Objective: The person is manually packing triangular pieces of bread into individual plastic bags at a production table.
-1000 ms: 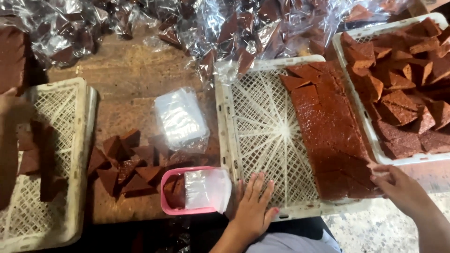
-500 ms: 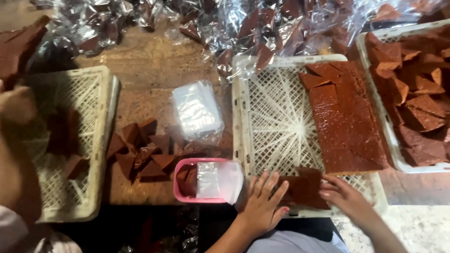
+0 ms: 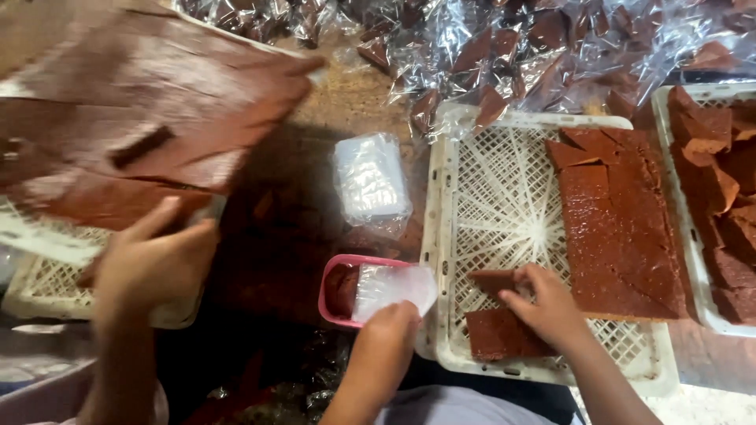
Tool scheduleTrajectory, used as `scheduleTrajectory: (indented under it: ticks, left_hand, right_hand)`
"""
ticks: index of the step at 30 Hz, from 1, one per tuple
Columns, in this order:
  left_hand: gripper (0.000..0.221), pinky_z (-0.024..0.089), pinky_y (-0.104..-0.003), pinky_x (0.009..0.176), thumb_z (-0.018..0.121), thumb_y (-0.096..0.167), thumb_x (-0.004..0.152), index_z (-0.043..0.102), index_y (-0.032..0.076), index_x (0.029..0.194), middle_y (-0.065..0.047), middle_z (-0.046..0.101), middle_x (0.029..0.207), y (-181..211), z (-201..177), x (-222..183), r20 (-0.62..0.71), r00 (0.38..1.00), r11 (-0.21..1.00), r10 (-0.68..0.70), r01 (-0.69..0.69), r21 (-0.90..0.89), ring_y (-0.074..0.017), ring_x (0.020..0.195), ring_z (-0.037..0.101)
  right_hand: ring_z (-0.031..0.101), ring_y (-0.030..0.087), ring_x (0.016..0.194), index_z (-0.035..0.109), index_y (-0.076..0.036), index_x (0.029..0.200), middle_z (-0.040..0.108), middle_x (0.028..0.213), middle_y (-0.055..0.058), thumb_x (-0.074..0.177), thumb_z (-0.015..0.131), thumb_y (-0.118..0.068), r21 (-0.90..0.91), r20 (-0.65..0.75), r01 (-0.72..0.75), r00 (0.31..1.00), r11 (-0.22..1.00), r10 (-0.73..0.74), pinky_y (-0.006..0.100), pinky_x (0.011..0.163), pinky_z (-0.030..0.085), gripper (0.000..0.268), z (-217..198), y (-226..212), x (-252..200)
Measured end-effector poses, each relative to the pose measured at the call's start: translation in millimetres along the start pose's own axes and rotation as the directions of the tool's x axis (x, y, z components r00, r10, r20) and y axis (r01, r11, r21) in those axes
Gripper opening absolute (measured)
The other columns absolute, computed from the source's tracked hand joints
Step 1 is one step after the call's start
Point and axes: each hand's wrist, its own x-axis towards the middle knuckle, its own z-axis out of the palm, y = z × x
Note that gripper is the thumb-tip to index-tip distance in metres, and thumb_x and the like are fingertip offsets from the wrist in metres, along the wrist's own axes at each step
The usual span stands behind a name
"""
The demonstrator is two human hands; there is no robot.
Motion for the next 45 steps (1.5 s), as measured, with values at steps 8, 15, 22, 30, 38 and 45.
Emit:
scheduleTrajectory:
  ticks: [8,15,22,30,38,45]
  left_hand:
    - [0.009,0.054,-0.025,0.066,0.075,0.004,0.081,0.075,0.013,0.081,0.003,0.076,0.08,0,-17,4,-0.355,0.908,0.793,-0.223,-0.044,-0.608,-0.01,0.075,0.069]
    - [0.058,0.031,-0.041,0.124,0.056,-0.005,0.089,0.054,0.011,0.145,-0.002,0.048,0.158,81,-64,13,0.121,0.973,0.83,-0.196,0.23,-0.508,-0.0227,0.14,0.052]
    - [0.067,0.051,-0.05,0.1,0.052,-0.003,0.086,0.04,0.001,0.151,-0.019,0.039,0.155,87,-49,6,-0.206,0.945,0.854,0.254,-0.319,-0.411,-0.0397,0.133,0.055]
    - [0.056,0.043,-0.038,0.113,0.042,0.001,0.081,0.056,0.004,0.135,-0.012,0.057,0.133,89,-42,20,-0.126,0.991,0.724,0.038,-0.114,-0.68,-0.0243,0.126,0.057]
    - [0.05,0.048,-0.044,0.107,0.046,0.0,0.086,0.057,0.007,0.135,-0.017,0.048,0.145,94,-46,20,-0.105,0.988,0.808,0.114,-0.154,-0.568,-0.0336,0.128,0.059]
    - [0.048,0.049,-0.037,0.09,0.039,0.026,0.108,0.052,-0.004,0.142,-0.025,0.063,0.132,105,-45,1,0.241,0.861,0.815,0.448,-0.282,-0.507,-0.0316,0.109,0.064]
  right_hand:
    - [0.048,0.017,0.064,0.062,-0.016,0.116,0.063,0.094,0.009,0.09,0.059,-0.011,0.478,-0.192,0.036,0.979,0.877,0.065,0.026,0.056,0.041,0.027,-38,-49,-49]
    - [0.057,0.027,0.118,0.056,-0.018,0.13,0.052,0.129,0.012,0.073,0.052,0.01,0.261,-0.103,0.792,0.591,0.551,-0.8,0.039,0.097,0.045,0.064,-6,-50,-80]
    - [0.064,0.02,0.092,0.055,-0.019,0.121,0.058,0.116,0.008,0.069,0.06,0.005,0.201,-0.304,0.824,0.567,0.53,-0.766,0.03,0.077,0.055,0.058,-5,-19,-70]
    - [0.065,0.021,0.099,0.06,-0.018,0.118,0.059,0.117,0.009,0.075,0.065,-0.009,0.099,-0.297,0.826,0.556,0.554,-0.776,0.027,0.064,0.059,0.045,6,-9,-69]
    - [0.067,0.02,0.096,0.06,-0.018,0.123,0.061,0.117,0.005,0.077,0.066,-0.004,0.11,-0.122,0.769,0.639,0.63,-0.759,0.03,0.079,0.053,0.049,-15,-31,-83]
    - [0.071,0.009,0.059,0.071,-0.034,0.111,0.081,0.104,-0.005,0.087,0.058,-0.017,0.161,0.156,0.048,0.985,0.986,-0.073,0.025,0.059,0.068,0.032,-53,-42,-75]
